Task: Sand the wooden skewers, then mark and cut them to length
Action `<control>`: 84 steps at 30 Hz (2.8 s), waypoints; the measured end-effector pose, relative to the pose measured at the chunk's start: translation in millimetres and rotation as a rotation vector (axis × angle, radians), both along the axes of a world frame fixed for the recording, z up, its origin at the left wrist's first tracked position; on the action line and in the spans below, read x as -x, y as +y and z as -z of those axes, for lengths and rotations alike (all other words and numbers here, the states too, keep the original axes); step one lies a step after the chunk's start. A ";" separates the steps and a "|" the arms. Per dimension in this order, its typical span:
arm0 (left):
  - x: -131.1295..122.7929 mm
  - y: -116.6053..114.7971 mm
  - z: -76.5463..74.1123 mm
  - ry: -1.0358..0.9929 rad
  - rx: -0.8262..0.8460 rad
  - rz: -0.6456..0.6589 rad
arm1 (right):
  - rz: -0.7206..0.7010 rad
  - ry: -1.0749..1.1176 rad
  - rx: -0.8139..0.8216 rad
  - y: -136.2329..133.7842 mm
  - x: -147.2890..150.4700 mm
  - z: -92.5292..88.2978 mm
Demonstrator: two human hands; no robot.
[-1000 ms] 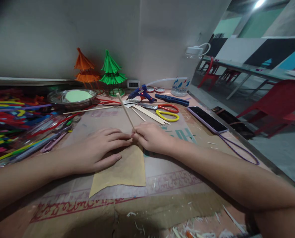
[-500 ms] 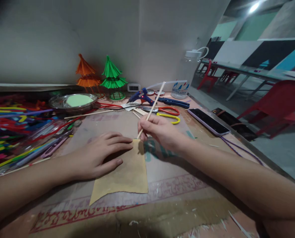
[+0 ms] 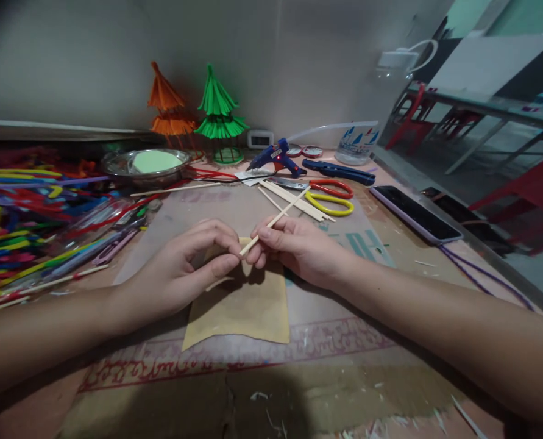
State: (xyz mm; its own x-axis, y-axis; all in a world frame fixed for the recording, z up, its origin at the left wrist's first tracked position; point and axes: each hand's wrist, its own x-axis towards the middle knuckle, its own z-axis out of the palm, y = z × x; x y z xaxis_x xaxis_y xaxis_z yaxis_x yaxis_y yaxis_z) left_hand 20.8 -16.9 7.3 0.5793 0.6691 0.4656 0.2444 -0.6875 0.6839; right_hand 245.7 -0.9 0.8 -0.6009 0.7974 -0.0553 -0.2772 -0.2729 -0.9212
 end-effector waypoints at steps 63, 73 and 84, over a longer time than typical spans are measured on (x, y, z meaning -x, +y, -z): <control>18.7 5.8 -4.7 0.437 -0.170 -0.196 | 0.319 -1.026 -2.009 -8.3 -28.0 -6.7; 12.0 -4.1 0.9 0.053 0.221 0.059 | 0.399 -0.915 -1.229 -0.8 -23.2 -7.0; 15.7 24.6 13.4 0.333 -0.335 -0.051 | 0.189 -0.126 -0.133 0.9 -13.3 -7.9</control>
